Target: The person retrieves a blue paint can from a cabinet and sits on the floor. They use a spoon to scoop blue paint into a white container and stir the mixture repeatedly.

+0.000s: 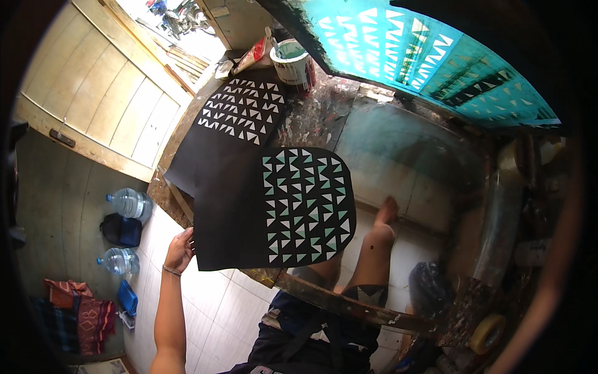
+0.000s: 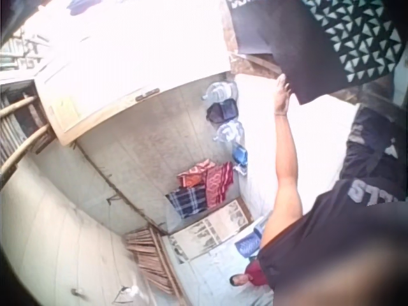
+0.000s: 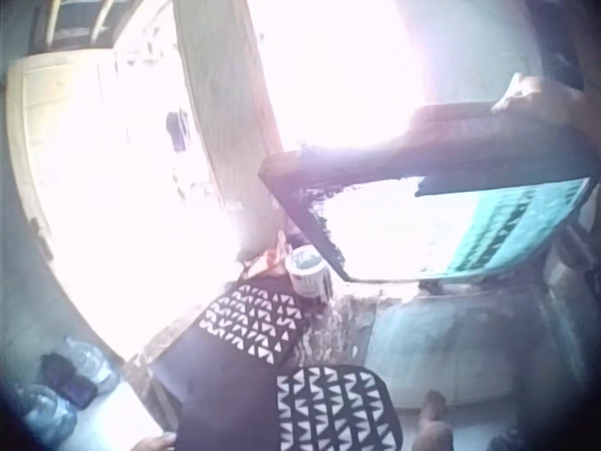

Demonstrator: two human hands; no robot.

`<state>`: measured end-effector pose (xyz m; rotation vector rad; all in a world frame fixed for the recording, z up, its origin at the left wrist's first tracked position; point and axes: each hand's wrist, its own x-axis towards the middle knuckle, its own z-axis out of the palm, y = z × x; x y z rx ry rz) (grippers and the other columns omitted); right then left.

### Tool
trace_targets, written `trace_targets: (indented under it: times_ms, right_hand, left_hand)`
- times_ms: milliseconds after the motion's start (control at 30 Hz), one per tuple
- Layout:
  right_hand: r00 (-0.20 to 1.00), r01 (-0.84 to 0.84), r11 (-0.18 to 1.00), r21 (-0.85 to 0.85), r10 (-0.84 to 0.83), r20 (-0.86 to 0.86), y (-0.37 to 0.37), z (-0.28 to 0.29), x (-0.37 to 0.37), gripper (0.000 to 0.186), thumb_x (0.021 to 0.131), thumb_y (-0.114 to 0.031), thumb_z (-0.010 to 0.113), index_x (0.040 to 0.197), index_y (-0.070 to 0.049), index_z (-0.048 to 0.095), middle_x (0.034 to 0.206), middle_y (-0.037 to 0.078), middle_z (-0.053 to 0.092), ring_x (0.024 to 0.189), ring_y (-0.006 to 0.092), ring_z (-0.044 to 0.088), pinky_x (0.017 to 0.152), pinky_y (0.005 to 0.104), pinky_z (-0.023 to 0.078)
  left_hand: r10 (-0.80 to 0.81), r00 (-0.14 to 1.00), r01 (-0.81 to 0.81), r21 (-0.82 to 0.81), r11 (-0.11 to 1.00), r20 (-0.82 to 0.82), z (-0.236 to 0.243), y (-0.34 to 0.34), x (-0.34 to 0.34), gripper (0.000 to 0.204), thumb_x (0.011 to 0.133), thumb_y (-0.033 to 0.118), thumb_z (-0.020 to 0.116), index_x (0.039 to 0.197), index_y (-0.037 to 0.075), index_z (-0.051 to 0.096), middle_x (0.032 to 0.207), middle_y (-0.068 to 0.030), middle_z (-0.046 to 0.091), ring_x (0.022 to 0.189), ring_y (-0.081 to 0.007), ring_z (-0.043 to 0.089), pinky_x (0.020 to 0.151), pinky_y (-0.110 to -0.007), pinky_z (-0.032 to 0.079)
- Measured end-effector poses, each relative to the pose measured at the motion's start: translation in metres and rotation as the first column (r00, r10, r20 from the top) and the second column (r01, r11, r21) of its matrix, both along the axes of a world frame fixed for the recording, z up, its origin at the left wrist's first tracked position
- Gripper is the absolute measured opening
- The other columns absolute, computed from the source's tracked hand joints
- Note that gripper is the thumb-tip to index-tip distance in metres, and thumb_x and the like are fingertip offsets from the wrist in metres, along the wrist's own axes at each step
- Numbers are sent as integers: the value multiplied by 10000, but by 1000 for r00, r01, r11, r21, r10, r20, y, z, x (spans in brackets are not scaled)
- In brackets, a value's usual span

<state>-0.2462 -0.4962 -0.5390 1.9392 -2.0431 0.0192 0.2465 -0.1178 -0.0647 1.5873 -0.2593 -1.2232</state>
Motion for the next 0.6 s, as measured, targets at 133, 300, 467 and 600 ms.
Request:
trace_targets:
  times_ms: [133, 300, 467, 600]
  right_hand:
    - [997, 80, 950, 302, -83, -3, -8, 4, 5, 378, 990, -157, 525, 1367, -168, 540, 1240, 42, 586, 1191, 221, 565, 1046, 389, 417]
    - [982, -24, 985, -170, 55, 183, -17, -52, -12, 186, 1014, -73, 476, 1038, -98, 659, 1043, 120, 678, 1011, 284, 667, 866, 403, 542]
    - [846, 46, 969, -241, 90, 526, 0, 37, 24, 310, 1069, -280, 478, 1084, -37, 671, 1068, 115, 688, 962, 255, 668, 802, 391, 537]
    - [632, -290, 904, -314, 427, 647, -23, 463, 43, 320, 1043, -316, 533, 880, -44, 571, 847, 41, 538, 785, 181, 497, 679, 372, 403]
  left_hand:
    - [47, 998, -46, -31, 998, 36, 4, -4, -6, 315, 1058, 317, 577, 1142, 31, 677, 1016, -44, 744, 804, -119, 690, 740, -284, 562]
    - [11, 990, -4, -47, 999, 142, 10, -36, -3, 194, 1029, 226, 645, 959, 46, 660, 871, 22, 666, 731, -66, 595, 693, -247, 507]
    - [-122, 741, 159, 4, 987, 660, 39, -69, 16, 279, 976, 169, 719, 771, 77, 555, 743, 74, 449, 675, -32, 342, 584, -233, 312]
    - [-252, 600, 285, 91, 954, 759, 91, -135, 103, 383, 1004, 214, 679, 1201, -111, 635, 1105, -92, 698, 997, -140, 629, 910, -279, 510]
